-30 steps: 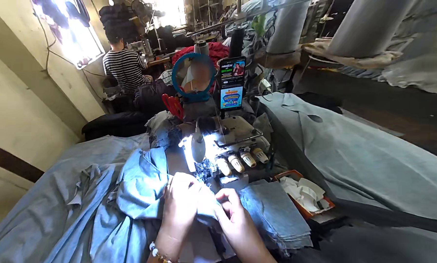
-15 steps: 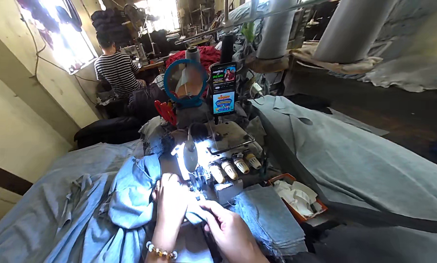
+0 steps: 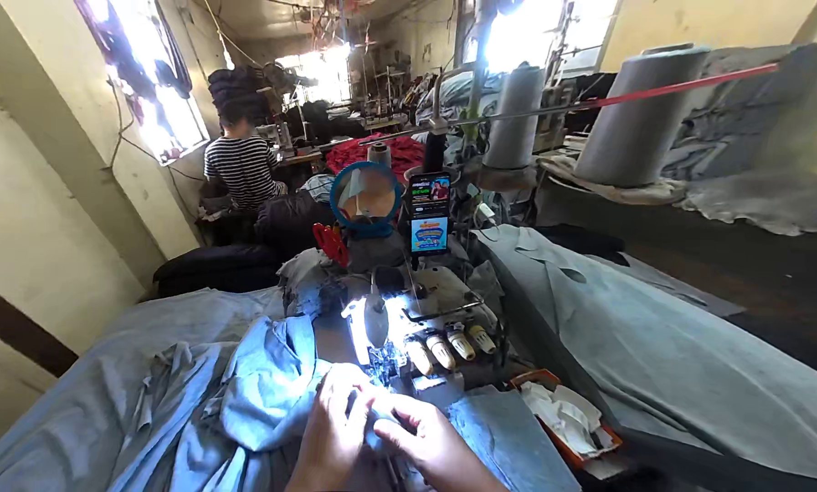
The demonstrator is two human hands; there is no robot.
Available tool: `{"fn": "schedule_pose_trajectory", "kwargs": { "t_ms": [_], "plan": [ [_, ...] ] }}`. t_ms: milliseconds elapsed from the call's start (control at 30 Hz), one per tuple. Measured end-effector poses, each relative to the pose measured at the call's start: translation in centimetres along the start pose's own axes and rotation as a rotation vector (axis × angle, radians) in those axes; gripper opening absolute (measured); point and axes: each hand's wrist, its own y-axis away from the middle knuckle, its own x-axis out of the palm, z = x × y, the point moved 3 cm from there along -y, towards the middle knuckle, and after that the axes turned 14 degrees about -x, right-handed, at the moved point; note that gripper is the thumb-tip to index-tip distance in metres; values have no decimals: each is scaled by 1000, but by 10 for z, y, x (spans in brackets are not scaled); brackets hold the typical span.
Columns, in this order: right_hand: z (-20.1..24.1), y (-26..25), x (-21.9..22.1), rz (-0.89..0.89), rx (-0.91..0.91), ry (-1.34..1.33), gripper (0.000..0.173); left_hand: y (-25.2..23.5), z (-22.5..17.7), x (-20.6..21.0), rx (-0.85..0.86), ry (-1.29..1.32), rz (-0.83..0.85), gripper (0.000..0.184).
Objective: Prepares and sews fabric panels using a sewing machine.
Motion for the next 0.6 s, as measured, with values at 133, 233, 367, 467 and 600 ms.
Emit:
{"fn": "schedule_pose_trajectory", "kwargs": {
  "t_ms": [133, 233, 367, 467, 600],
  "plan": [
    [7, 11, -7, -2, 132, -63, 17, -4, 18, -2, -71, -334, 249, 31],
    [19, 11, -11, -11, 7, -48, 15, -8, 23, -7, -8, -463, 354, 32],
    [22, -6, -10, -194, -117, -159, 5, -9, 29, -14, 20, -386, 407, 30],
    [11, -17, -6, -325, -193, -166, 8, 1, 11, -24, 127, -150, 435, 19],
    [7, -18, 2, -66, -160, 79, 18, -2, -22, -40, 264, -261, 438, 17]
  ]
}}
